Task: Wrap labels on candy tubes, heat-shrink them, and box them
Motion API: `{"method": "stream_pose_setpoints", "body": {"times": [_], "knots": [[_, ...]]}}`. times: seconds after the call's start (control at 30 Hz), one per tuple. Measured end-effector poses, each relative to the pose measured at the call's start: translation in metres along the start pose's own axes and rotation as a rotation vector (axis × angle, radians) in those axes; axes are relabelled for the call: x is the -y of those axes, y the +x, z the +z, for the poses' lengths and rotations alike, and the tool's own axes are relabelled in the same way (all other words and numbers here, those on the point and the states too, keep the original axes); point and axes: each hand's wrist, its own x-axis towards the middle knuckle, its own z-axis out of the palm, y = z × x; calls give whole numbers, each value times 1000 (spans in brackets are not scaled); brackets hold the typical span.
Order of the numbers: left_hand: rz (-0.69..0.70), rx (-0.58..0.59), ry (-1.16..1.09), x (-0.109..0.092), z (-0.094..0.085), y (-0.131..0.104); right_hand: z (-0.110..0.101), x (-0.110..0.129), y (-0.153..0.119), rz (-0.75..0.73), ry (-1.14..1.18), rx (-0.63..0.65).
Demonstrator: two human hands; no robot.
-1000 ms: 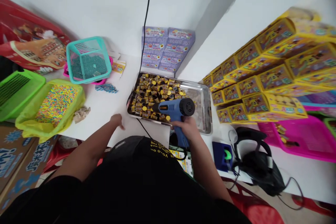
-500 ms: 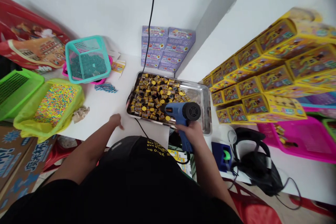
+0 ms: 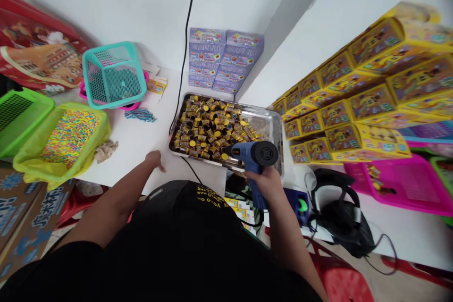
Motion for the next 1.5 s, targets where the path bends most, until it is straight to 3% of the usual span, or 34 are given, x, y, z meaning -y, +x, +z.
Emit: {"method": "stream_pose_setpoints", "body": {"times": [0.1, 0.37, 0.5, 0.53, 0.63, 0.7, 0.8, 0.93, 1.03, 1.1, 1.23, 1.37, 1.5], "knots": [[-8, 4, 1, -1, 0, -1, -1, 4, 0, 113, 11, 59], [-31, -65, -96, 2, -2, -12, 1, 14, 0, 90, -35, 11], [12, -159, -92, -14, -4, -32, 5, 15, -5, 73, 106, -13], [44, -269, -87, -21, -7, -34, 6, 15, -6, 66, 133, -7], [284, -740, -142, -51, -25, -31, 12, 18, -7, 22, 203, 14], [473, -893, -129, -78, -45, -22, 16, 22, -8, -6, 275, 19], [595, -919, -38, -123, -82, -5, 17, 29, -11, -21, 355, -3], [591, -873, 79, -179, -128, 17, 14, 29, -18, 17, 376, -105], [585, -771, 118, -211, -144, 33, 11, 21, -23, 78, 393, -179], [576, -707, 136, -221, -142, 43, 9, 14, -28, 113, 403, -210], [644, -714, 220, -214, -117, 48, 5, -1, -36, 203, 355, -231], [728, -724, 299, -184, -88, 40, 2, -16, -32, 267, 263, -246], [771, -750, 289, -155, -80, 38, 4, -15, -20, 254, 254, -206]]}}
